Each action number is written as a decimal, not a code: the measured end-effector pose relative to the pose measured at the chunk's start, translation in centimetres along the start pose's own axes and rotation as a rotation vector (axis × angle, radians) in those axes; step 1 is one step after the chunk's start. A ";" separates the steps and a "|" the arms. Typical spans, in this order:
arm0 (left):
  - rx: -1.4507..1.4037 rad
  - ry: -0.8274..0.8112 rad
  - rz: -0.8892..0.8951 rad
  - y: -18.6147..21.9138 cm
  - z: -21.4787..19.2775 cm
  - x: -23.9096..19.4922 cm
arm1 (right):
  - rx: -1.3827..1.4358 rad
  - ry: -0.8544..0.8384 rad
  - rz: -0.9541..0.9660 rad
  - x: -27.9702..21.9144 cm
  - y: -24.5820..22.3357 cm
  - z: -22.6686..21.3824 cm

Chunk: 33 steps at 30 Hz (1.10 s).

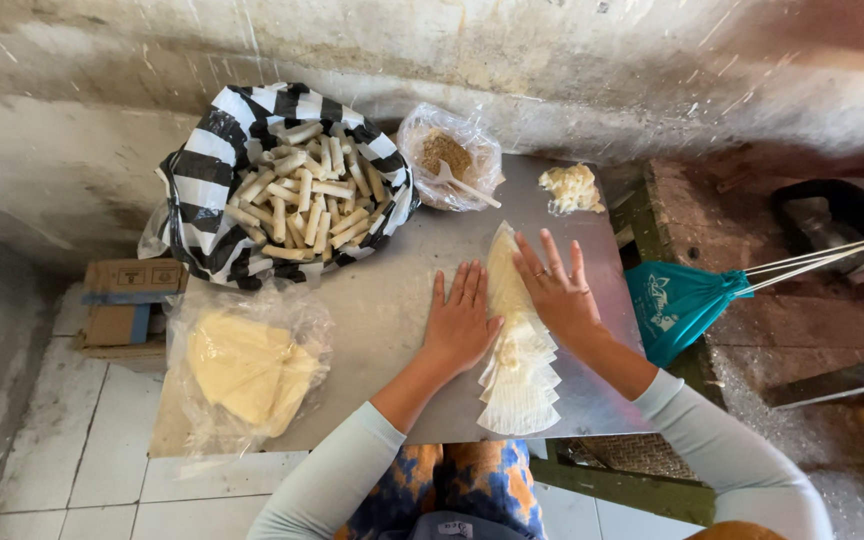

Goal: The person places spring roll wrappers on a table, uses a spoon to add a filling from a bowl, and rolls the wrappers into thin cylinders by hand.

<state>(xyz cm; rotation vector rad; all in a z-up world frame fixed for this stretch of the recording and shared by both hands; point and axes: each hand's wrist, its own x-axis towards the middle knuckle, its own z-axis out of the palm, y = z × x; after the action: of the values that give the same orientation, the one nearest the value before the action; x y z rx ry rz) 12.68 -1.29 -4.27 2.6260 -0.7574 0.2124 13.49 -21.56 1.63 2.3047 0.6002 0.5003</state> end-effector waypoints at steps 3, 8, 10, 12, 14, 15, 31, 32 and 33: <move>0.004 -0.057 -0.015 0.1 -0.2 0.2 | -0.289 -0.133 -0.160 -0.2 0.3 -0.8; -0.003 -0.061 -0.006 0.0 -0.4 0.1 | -0.371 -0.257 -0.303 0.0 1.6 -1.0; -0.007 -0.064 -0.012 -0.1 -0.4 0.1 | -0.264 -0.147 -0.240 0.1 2.5 -1.1; -0.012 -0.066 -0.016 0.0 -0.3 0.3 | -0.087 -0.105 -0.141 -0.1 3.3 -1.3; -0.012 -0.063 -0.013 0.0 -0.3 0.1 | 0.166 -0.116 -0.004 -0.3 3.6 -1.4; -0.011 -0.057 -0.015 0.0 -0.3 0.1 | 0.215 -0.079 0.019 -0.4 3.6 -1.5; 0.002 -0.026 -0.004 0.0 -0.1 0.1 | 0.062 -0.116 0.015 1.2 2.3 1.3; 0.006 -0.031 -0.004 0.0 -0.1 0.1 | 0.017 -0.123 0.022 1.3 2.4 1.2; 0.007 -0.034 -0.008 0.1 -0.1 0.2 | 0.078 -0.100 0.043 1.4 2.6 1.0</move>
<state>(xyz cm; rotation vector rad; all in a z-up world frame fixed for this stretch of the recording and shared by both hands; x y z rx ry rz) 12.82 -1.42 -4.11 2.6454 -0.7580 0.1696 15.85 -23.04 3.05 2.4051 0.5314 0.3849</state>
